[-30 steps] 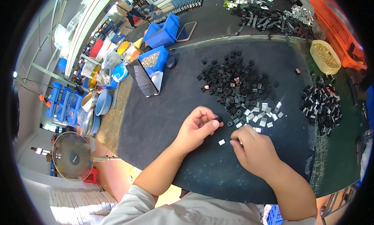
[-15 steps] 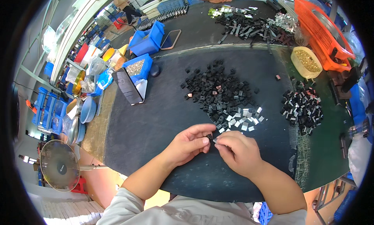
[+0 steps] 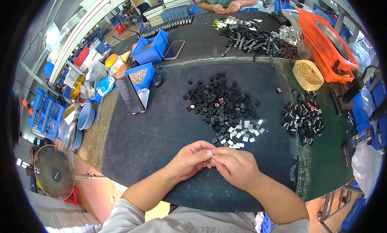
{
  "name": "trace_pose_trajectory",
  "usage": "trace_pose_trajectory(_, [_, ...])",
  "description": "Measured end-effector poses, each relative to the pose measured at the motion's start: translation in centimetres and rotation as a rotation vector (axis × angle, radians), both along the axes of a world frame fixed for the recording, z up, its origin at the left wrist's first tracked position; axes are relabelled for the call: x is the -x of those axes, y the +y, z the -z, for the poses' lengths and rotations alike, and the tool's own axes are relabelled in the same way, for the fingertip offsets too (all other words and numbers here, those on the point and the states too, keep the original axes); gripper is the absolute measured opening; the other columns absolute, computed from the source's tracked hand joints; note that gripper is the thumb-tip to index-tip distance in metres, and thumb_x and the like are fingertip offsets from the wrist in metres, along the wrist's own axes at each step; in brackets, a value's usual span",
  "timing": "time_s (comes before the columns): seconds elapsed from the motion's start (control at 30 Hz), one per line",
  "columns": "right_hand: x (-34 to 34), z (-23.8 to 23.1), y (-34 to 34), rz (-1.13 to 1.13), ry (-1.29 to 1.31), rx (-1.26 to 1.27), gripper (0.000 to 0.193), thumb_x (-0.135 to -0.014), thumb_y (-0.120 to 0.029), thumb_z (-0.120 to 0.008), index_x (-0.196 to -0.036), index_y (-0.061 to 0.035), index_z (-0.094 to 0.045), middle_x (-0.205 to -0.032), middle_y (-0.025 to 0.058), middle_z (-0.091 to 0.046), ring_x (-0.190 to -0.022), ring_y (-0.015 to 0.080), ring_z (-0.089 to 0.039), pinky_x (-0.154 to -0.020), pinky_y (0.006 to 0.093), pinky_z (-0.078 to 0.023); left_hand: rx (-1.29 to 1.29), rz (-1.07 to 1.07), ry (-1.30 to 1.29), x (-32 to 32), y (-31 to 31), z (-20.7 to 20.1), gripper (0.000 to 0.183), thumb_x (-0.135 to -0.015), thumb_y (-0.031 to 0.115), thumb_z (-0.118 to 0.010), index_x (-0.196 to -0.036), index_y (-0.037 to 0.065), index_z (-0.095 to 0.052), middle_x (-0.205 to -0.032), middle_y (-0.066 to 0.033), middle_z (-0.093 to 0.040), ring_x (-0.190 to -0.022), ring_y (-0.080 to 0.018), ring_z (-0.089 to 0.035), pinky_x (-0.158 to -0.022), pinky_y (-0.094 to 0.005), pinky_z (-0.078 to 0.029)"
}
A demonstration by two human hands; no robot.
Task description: The person sorts and inspects mechanical parts by hand on a workbench.
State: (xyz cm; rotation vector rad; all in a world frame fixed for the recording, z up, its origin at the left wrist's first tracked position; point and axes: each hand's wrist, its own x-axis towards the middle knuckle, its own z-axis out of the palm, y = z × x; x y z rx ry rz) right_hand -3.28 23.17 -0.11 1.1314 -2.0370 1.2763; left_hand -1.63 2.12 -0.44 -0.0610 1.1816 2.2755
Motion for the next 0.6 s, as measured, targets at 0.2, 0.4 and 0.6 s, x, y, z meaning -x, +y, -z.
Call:
trace_pose_trajectory(0.2, [-0.4,-0.4,-0.1,0.032,0.028,0.021,0.027,-0.08,0.003,-0.079,-0.101,-0.0025,-0.063,-0.106,0.014,-0.073,-0.083,0.0266,-0.075,-0.065,0.0329,-0.061,-0.119,-0.06,-0.034,0.1,-0.3,-0.3,0.019,-0.103,0.016,-0.065,-0.118,0.004,-0.066,-0.105,-0.006,-0.071,-0.093,-0.0116,-0.067,-0.086,-0.0269,-0.056])
trace_pose_trajectory(0.4, [0.1,0.0,-0.3,0.044,-0.031,-0.021,0.027,-0.081,0.004,-0.079,-0.102,-0.0023,-0.062,-0.106,0.0142,-0.071,-0.079,0.0239,-0.074,-0.063,0.0315,-0.059,-0.02,-0.051,-0.005,0.2,-0.2,-0.3,0.017,-0.102,0.012,-0.065,-0.116,0.003,-0.067,-0.105,-0.0076,-0.072,-0.093,-0.0135,-0.069,-0.087,-0.0291,-0.056])
trace_pose_trajectory(0.6, [-0.4,0.6,-0.1,0.0,-0.431,0.08,0.028,-0.085,-0.001,-0.08,-0.109,-0.0048,-0.065,-0.109,0.0089,-0.062,-0.066,0.0093,-0.062,-0.057,0.0257,-0.051,0.049,-0.027,0.104,0.2,0.1,-0.3,0.031,-0.102,0.01,-0.065,-0.131,0.002,-0.058,-0.109,-0.0087,-0.071,-0.1,-0.0142,-0.066,-0.091,-0.0305,-0.054])
